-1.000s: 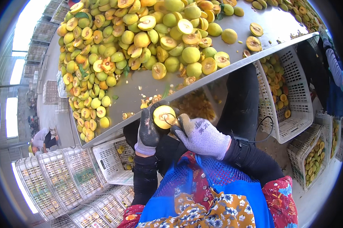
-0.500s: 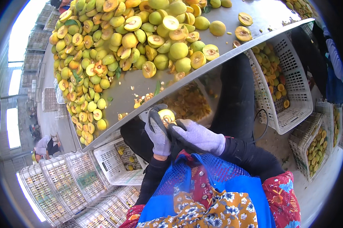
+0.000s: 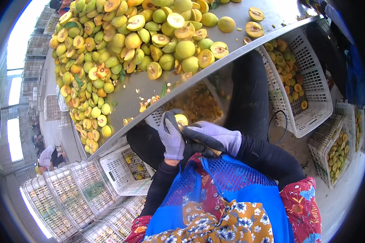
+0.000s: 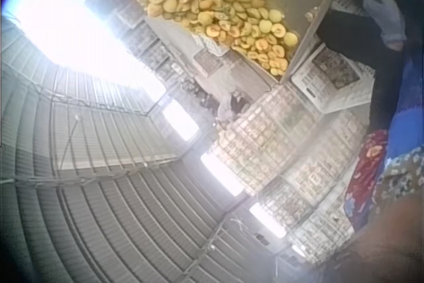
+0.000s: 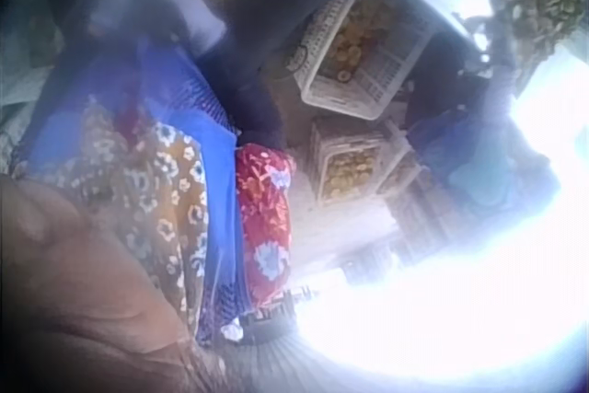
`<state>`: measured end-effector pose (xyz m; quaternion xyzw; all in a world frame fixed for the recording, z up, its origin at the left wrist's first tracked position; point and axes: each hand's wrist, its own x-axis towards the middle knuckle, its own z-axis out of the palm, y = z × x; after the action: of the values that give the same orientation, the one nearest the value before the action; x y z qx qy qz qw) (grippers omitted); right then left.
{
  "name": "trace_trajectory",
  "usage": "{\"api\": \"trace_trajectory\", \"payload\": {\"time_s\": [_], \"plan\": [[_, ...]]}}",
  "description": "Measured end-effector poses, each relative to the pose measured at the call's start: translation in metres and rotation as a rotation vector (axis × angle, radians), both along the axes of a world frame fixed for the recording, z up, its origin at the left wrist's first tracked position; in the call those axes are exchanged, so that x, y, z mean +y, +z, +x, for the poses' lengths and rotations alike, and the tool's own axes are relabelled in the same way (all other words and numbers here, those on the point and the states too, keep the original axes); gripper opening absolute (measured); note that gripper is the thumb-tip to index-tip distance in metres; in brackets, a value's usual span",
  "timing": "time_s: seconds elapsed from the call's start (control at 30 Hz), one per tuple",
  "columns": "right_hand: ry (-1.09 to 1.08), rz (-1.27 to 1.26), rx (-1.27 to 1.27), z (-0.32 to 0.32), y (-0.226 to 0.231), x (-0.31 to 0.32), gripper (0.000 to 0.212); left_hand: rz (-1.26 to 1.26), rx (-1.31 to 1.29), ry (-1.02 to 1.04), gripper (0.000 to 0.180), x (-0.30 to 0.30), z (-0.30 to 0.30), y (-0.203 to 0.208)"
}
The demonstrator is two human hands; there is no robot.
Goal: Removing pits from peaches using a handheld pitting tool at a processing table.
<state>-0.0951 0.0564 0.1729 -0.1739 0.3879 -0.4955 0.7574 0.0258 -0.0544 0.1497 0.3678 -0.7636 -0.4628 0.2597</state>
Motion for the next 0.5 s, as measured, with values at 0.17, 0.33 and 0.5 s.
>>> {"api": "trace_trajectory", "payload": {"time_s": [0.17, 0.33, 0.5], "plan": [[-0.030, -0.013, 0.516, 0.013, -0.030, 0.007, 0.047, 0.428, -0.252, -0.081, 0.033, -0.011, -0.004, 0.002], [-0.346, -0.122, 1.249, 0.041, -0.009, 0.001, 0.027, 0.519, 0.275, 0.207, 0.034, -0.005, -0.002, -0.016], [-0.393, -0.243, 1.104, 0.035, -0.008, 0.004, 0.023, 1.061, 0.561, 0.047, 0.035, -0.020, 0.022, -0.023]]}}
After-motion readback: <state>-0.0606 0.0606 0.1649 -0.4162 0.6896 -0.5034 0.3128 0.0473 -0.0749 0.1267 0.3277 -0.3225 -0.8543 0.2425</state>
